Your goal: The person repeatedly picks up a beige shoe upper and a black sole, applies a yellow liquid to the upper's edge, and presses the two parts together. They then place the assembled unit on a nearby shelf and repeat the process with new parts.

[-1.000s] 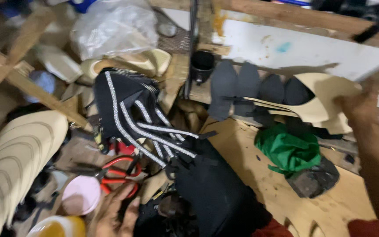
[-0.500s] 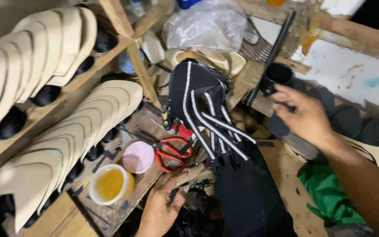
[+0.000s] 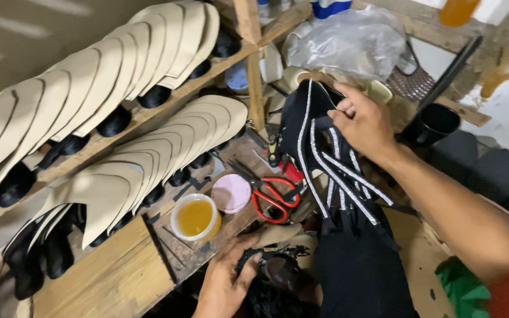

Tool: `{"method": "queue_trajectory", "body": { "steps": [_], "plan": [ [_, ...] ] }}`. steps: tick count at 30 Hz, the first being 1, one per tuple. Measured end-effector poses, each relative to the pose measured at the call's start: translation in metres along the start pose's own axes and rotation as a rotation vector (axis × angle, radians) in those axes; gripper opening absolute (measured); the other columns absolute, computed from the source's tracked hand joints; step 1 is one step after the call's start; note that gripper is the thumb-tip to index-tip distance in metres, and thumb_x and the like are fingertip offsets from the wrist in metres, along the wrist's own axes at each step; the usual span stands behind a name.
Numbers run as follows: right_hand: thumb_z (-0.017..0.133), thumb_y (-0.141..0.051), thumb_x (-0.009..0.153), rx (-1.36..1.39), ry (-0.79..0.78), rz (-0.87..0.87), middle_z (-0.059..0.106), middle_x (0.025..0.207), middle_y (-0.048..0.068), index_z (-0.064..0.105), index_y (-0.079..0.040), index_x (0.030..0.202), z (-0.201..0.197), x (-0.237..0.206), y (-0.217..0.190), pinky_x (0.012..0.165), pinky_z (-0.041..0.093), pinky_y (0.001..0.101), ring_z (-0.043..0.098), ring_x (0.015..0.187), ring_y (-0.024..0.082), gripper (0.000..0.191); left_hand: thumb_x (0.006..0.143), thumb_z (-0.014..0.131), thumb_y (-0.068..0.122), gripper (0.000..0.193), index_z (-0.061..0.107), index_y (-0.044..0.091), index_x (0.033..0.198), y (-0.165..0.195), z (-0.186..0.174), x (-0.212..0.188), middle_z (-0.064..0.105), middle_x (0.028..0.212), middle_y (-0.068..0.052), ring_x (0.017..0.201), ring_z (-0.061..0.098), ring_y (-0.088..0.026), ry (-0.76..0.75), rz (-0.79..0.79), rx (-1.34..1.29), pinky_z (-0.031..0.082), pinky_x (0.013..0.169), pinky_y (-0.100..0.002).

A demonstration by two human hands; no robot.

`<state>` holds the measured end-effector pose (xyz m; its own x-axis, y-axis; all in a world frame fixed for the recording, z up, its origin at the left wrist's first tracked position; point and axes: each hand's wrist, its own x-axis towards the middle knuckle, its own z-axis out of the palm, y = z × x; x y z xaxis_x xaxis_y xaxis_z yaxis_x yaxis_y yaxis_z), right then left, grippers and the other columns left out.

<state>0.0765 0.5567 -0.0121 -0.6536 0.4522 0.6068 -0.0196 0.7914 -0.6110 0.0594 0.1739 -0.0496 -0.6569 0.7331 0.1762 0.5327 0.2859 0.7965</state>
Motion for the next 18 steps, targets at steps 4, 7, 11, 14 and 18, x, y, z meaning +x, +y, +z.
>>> {"method": "queue_trajectory", "body": {
  "steps": [4,7,11,14,18],
  "plan": [
    [0.077,-0.003,0.092,0.196,-0.03,-0.2,0.072,0.094,0.008,0.055,0.003,0.143,-0.006,-0.034,-0.065,0.07,0.054,0.0309,0.065,0.078,0.015,0.056,0.089,0.072,0.01,0.052,0.056,0.001,0.139,0.018,-0.004,0.006,0.06,0.141,-0.021,0.135,0.056,-0.036,0.226,0.098,0.022,0.042,0.111,-0.043],
    [0.075,-0.001,0.09,0.296,-0.134,-0.319,0.073,0.092,0.003,0.054,0.001,0.137,-0.01,-0.076,-0.123,0.073,0.06,0.0291,0.072,0.078,0.01,0.051,0.089,0.072,0.013,0.069,0.042,-0.003,0.148,0.031,-0.001,0.018,0.047,0.151,-0.027,0.141,0.048,-0.041,0.378,0.271,0.064,0.038,0.116,-0.045],
    [0.086,-0.009,0.086,0.349,-0.264,-0.606,0.068,0.09,0.006,0.055,-0.001,0.134,-0.001,-0.111,-0.18,0.071,0.058,0.0316,0.067,0.079,0.015,0.058,0.089,0.075,0.019,0.08,0.032,-0.008,0.151,0.032,0.002,0.022,0.036,0.155,-0.033,0.145,0.038,-0.047,0.505,0.424,0.113,0.033,0.119,-0.049],
    [0.083,-0.007,0.092,0.62,-0.515,-0.605,0.072,0.108,0.007,0.048,0.0,0.146,0.005,-0.109,-0.19,0.082,0.06,0.0324,0.071,0.093,0.017,0.065,0.094,0.069,0.013,0.061,0.047,-0.002,0.148,0.015,-0.006,0.006,0.059,0.144,-0.027,0.136,0.059,-0.04,0.539,0.317,0.04,0.046,0.113,-0.043],
    [0.081,-0.009,0.086,0.613,-0.556,-0.297,0.077,0.107,0.009,0.057,-0.001,0.138,0.04,-0.093,-0.189,0.073,0.065,0.0302,0.077,0.086,0.019,0.058,0.104,0.062,0.019,0.031,0.067,-0.003,0.125,-0.022,-0.029,-0.031,0.076,0.11,-0.022,0.096,0.07,-0.028,0.562,-0.307,-0.18,0.056,0.09,-0.042]
  ]
}}
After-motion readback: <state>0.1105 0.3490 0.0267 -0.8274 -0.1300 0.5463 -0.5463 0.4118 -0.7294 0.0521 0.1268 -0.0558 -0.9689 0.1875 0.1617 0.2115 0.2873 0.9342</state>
